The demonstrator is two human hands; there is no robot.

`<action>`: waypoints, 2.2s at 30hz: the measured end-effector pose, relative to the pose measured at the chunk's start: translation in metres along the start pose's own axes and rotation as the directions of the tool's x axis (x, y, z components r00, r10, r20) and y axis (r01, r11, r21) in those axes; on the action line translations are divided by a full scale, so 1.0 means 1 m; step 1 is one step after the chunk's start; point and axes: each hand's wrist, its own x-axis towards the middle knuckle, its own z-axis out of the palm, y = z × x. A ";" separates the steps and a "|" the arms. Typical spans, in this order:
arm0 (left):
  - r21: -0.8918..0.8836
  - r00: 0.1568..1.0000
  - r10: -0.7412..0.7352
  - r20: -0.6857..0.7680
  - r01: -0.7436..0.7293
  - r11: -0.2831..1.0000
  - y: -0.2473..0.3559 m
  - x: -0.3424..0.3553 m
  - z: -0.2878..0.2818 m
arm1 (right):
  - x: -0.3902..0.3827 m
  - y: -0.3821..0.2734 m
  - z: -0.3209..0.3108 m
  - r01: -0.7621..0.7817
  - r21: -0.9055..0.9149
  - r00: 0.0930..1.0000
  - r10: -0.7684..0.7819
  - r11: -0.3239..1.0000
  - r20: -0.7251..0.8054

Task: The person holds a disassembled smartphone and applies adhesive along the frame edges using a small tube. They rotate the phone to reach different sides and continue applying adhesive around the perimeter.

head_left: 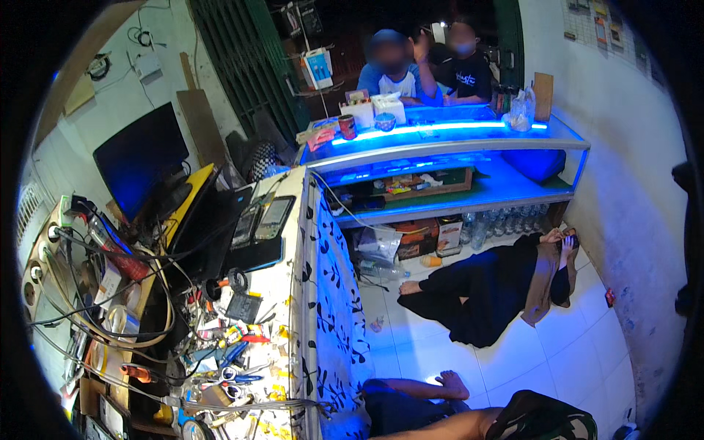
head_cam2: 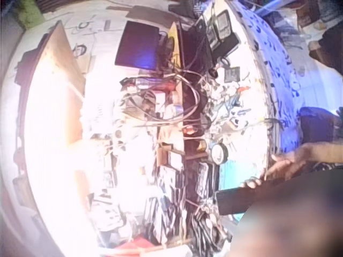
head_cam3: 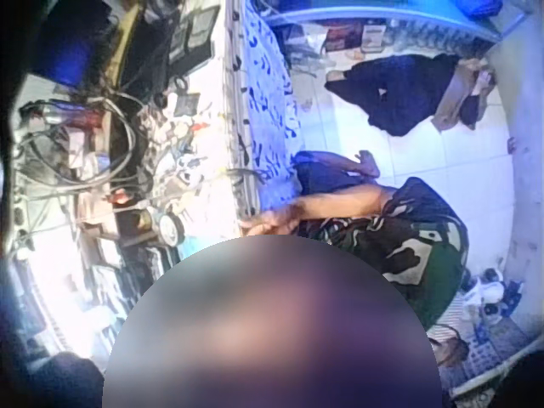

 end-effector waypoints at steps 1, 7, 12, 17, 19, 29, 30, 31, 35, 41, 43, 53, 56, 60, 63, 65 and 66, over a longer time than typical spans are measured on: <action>0.000 1.000 0.009 0.004 -0.009 1.000 -0.001 0.000 -0.001 | 0.000 -0.001 0.002 -0.002 -0.028 1.000 0.002 1.000 -0.017; 0.016 0.999 0.042 0.000 -0.042 0.999 -0.010 0.001 -0.012 | 0.007 -0.009 0.018 -0.016 -0.182 0.997 0.001 0.983 -0.082; 0.036 0.997 0.075 0.006 -0.075 0.997 -0.016 0.002 -0.021 | 0.007 -0.017 0.027 -0.023 -0.304 0.993 -0.012 0.952 -0.115; 0.081 0.993 0.122 0.005 -0.122 0.989 -0.018 0.003 -0.033 | 0.014 -0.029 0.041 -0.045 -0.455 0.993 -0.011 0.889 -0.119; 0.112 0.989 0.150 0.006 -0.149 0.982 -0.020 0.003 -0.039 | 0.018 -0.037 0.047 -0.044 -0.529 0.994 -0.015 0.848 -0.105; 0.371 0.904 0.427 0.008 -0.400 0.838 -0.032 0.003 -0.094 | 0.100 -0.059 0.056 0.206 -0.909 0.976 -0.015 0.361 0.216; 0.422 0.879 0.477 0.024 -0.441 0.792 -0.028 0.004 -0.106 | 0.110 -0.058 0.049 0.240 -0.917 0.969 -0.030 0.319 0.243; 0.476 0.851 0.522 0.056 -0.482 0.736 -0.024 0.005 -0.121 | 0.119 -0.055 0.042 0.357 -0.919 0.928 -0.177 0.169 0.328; 0.615 0.833 0.526 0.172 -0.508 0.603 -0.008 -0.009 -0.155 | 0.131 -0.049 0.013 0.368 -0.929 0.909 -0.231 0.047 0.348; 0.766 0.970 0.207 0.127 -0.228 0.601 -0.003 -0.037 -0.141 | 0.133 -0.047 0.033 0.223 -0.965 0.956 -0.163 -0.139 0.244; 0.804 0.980 0.075 0.183 -0.193 0.562 -0.003 -0.032 -0.133 | 0.138 -0.049 0.038 0.216 -0.973 0.951 -0.210 -0.079 0.228; 0.759 0.970 0.143 0.197 -0.244 0.604 -0.020 -0.029 -0.120 | 0.138 -0.042 0.029 0.233 -0.970 0.951 -0.190 -0.077 0.243; 0.703 0.964 0.135 0.231 -0.261 0.661 -0.023 -0.048 -0.127 | 0.144 -0.045 0.024 0.233 -0.971 0.971 -0.073 0.049 0.229; 0.530 0.968 0.237 -0.086 -0.157 0.834 -0.025 -0.082 -0.138 | 0.158 -0.045 0.015 0.236 -0.958 0.950 0.167 0.160 0.262; 0.558 0.919 0.167 -0.358 0.067 0.827 -0.042 -0.102 -0.160 | 0.170 -0.036 0.012 0.272 -0.947 0.912 0.268 0.170 0.310; 0.499 0.842 0.035 -0.538 0.285 0.819 -0.053 -0.113 -0.177 | 0.179 -0.029 0.012 0.296 -0.937 0.891 0.299 0.185 0.341; 0.497 0.810 -0.067 -0.583 0.421 0.759 -0.057 -0.117 -0.185 | 0.182 -0.027 0.012 0.304 -0.935 0.891 0.294 0.181 0.346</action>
